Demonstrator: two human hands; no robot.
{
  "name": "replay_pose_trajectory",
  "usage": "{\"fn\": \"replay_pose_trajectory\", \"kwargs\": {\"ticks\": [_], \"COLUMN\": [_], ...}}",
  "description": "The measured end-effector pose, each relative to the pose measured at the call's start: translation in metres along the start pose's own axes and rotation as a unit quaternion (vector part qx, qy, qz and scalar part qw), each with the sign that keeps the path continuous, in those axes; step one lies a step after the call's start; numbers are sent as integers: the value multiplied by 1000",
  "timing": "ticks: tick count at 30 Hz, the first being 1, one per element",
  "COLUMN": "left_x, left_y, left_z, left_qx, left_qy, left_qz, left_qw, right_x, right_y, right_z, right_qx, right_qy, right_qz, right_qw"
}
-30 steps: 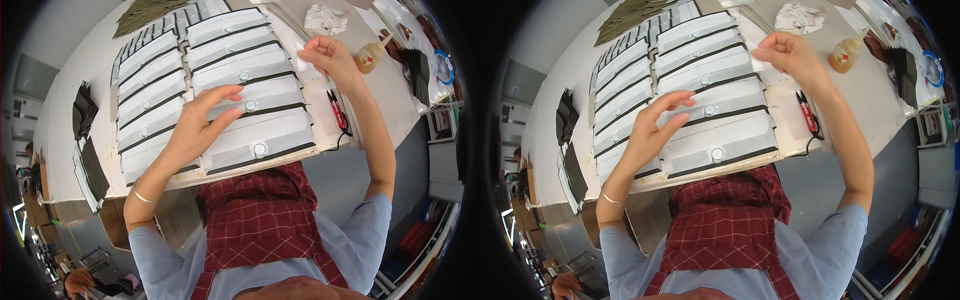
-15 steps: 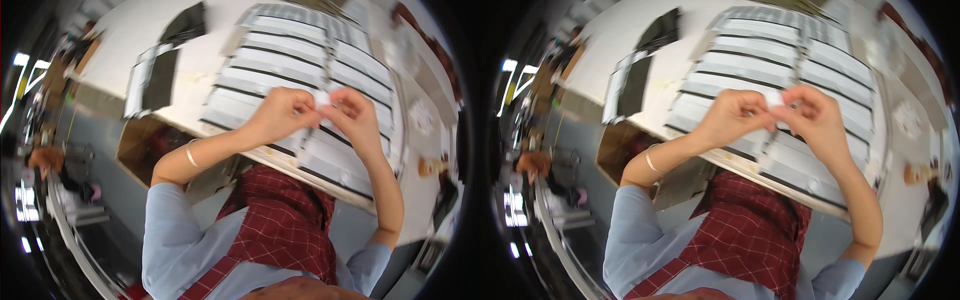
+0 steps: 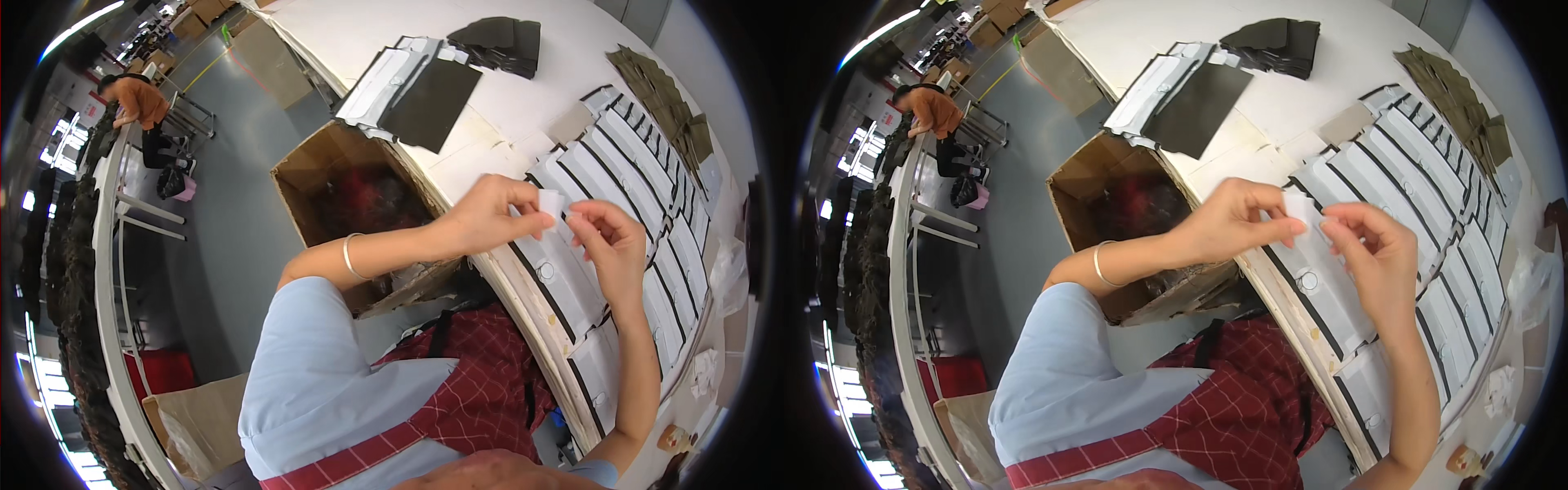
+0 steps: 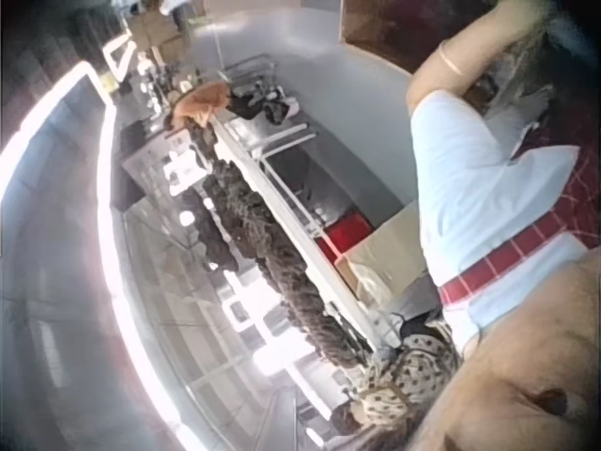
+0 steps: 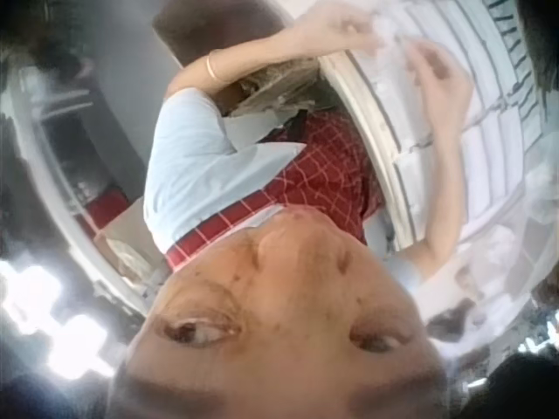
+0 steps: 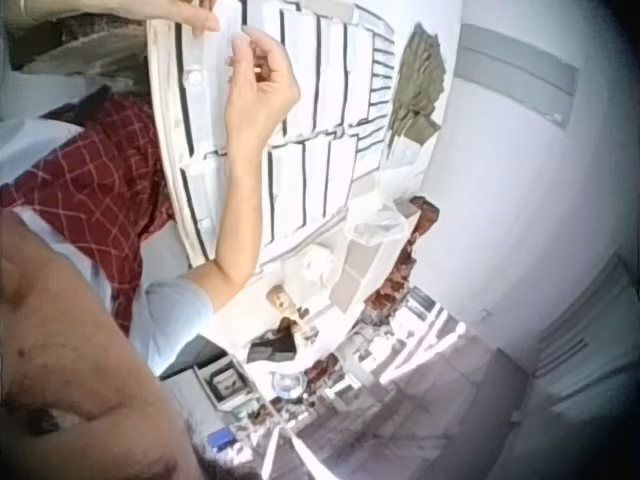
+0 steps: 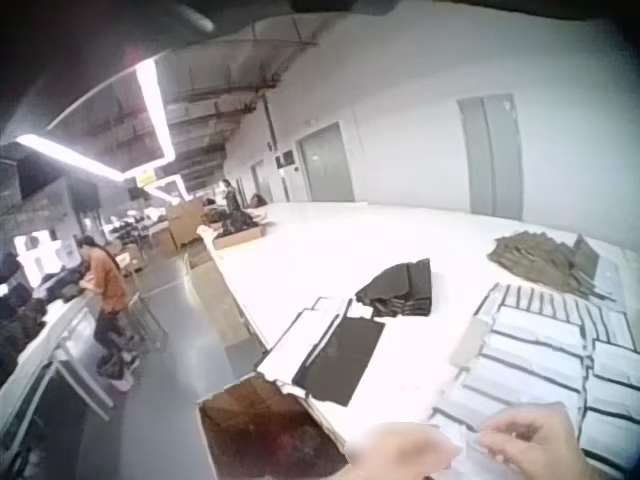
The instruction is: The person applies adhesive from a squeeze bottle onto circular spots on multiple white rectangular mask-like items arranged on a tray. They then pick up small white rectangular pieces and press them onto the adhesive spots, repeating this process across the tray.
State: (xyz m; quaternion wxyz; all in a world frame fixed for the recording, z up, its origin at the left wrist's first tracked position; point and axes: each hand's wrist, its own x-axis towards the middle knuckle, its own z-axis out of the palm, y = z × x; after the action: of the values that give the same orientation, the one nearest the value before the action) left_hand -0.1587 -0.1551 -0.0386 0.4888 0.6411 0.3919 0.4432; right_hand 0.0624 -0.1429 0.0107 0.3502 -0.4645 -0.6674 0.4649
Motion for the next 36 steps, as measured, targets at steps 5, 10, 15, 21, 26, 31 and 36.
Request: {"fn": "replay_pose_trajectory", "kwargs": {"ticks": [5,10,15,21,26,31,36], "left_x": [-18,-38,-40,-36,-36,-41,-50], "left_y": [-6,-17,-26,-35,-35,-38,-30], "left_z": [-38,-43,2,23,35,38,22], "left_qx": [189,336,374,316,327,319,341], "left_qy": [101,-34,-136,-174,-174,-161,-132], "left_qz": [63,198,281,275,290,303,344], "left_qw": [975,920,873,891,883,884,865], "right_x": [9,17,22,29,30,24,26], "right_y": [10,25,25,33,36,35,36], "right_z": [-22,-30,-12,3,10,26,32], "right_qx": [-197,-187,35,49,88,171,71], "right_qy": [51,4,-68,-88,-108,-107,-78], "right_qz": [-102,-59,52,77,110,148,111], "right_qw": [974,981,996,992,984,968,988]}}
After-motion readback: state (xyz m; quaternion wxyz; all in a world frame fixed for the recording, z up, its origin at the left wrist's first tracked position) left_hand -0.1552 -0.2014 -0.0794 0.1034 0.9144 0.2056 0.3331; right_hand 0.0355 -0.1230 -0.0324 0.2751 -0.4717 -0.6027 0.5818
